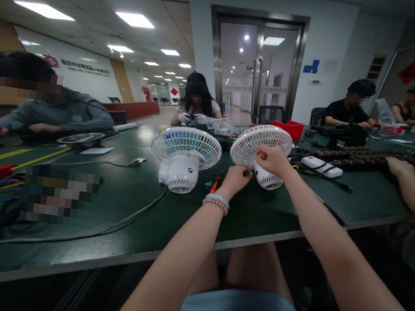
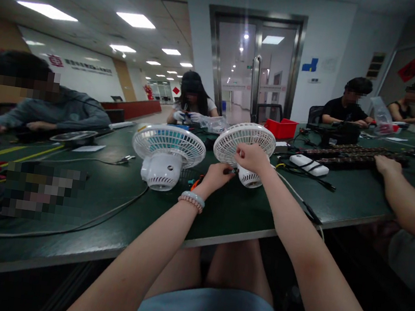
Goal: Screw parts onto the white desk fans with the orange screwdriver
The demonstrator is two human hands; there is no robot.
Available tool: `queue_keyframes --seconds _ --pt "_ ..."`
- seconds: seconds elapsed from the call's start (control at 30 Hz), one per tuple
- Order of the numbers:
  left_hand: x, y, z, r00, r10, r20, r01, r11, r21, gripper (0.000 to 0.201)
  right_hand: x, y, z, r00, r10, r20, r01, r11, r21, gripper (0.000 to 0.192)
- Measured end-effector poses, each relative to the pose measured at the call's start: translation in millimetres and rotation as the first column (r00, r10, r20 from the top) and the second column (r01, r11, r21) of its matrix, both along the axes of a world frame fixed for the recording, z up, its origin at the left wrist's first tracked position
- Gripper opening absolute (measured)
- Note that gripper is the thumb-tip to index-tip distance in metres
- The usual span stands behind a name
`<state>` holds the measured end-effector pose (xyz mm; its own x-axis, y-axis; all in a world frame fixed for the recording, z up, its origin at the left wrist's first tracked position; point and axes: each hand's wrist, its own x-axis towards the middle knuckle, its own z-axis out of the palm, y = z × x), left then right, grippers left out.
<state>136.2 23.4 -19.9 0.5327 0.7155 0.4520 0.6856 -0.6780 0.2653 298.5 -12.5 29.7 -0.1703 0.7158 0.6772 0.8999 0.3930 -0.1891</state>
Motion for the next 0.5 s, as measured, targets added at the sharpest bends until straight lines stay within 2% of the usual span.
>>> queue_keyframes --seconds 0.13,0.37,0.5 --pt "-1 -4 2.0 0.999 -0.046 0.005 0.046 0.999 0.013 0.026 4 0 -15.2 0.994 -0.009 -0.109 0.015 0.999 0.05 0.02" --pt "-3 -7 2.7 0.998 -0.062 0.019 0.062 0.998 -0.022 0.029 5 3 -18.9 0.978 -0.047 -0.206 0.057 0.997 0.044 0.021" --pt "-3 -8 3.5 0.998 -0.056 0.01 0.056 0.998 -0.018 0.028 4 4 -20.0 0.973 -0.025 -0.23 0.04 0.997 0.06 0.021"
